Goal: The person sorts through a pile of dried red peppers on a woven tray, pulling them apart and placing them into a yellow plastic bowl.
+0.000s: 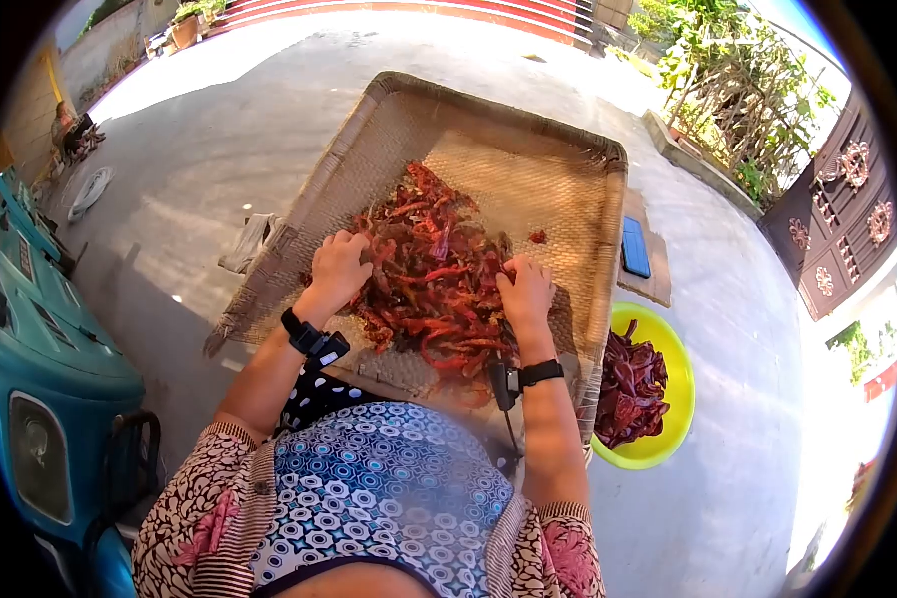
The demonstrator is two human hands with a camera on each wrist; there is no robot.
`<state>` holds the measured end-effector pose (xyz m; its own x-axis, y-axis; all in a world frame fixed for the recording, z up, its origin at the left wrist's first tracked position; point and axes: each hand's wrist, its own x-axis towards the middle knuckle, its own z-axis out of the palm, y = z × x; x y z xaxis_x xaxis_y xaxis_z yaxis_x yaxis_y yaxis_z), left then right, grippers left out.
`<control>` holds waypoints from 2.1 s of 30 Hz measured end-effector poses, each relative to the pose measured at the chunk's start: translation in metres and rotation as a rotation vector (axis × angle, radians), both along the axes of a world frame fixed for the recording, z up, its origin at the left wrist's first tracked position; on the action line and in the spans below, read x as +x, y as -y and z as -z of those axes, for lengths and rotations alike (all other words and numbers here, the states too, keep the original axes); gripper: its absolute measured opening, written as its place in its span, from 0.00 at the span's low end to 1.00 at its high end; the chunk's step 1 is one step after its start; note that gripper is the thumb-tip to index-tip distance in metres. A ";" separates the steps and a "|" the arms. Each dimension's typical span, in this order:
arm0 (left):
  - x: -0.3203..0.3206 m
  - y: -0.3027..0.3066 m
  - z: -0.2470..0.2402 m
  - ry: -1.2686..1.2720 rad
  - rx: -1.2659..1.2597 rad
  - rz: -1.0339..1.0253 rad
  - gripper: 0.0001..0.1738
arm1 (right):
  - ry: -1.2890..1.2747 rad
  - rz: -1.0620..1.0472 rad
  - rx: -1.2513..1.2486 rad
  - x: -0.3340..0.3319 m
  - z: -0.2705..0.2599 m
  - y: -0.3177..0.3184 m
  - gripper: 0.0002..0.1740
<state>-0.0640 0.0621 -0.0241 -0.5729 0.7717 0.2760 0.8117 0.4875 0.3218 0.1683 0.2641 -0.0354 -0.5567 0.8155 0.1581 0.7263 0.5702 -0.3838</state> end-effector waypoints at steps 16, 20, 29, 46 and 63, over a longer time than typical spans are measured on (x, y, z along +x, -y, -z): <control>0.038 -0.055 -0.006 -0.061 0.069 0.282 0.11 | -0.735 0.112 -0.654 0.057 -0.030 0.074 0.10; 0.039 -0.073 0.001 -0.069 0.108 0.297 0.18 | -1.341 0.160 -0.813 0.097 -0.001 0.049 0.11; 0.042 -0.087 0.008 0.026 0.095 0.249 0.18 | -1.645 0.151 -1.014 0.123 0.007 0.042 0.17; 0.084 -0.029 -0.021 0.749 0.000 0.702 0.14 | -0.888 -0.078 -0.848 0.065 -0.005 0.087 0.12; 0.084 -0.030 0.004 0.016 -0.048 0.688 0.17 | -0.602 0.170 -0.353 0.103 0.011 0.024 0.20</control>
<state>0.0197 0.0925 -0.0284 0.0479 0.9725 0.2278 0.9369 -0.1228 0.3272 0.2715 0.2405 -0.0461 -0.3168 0.9422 0.1088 0.3982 0.2362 -0.8864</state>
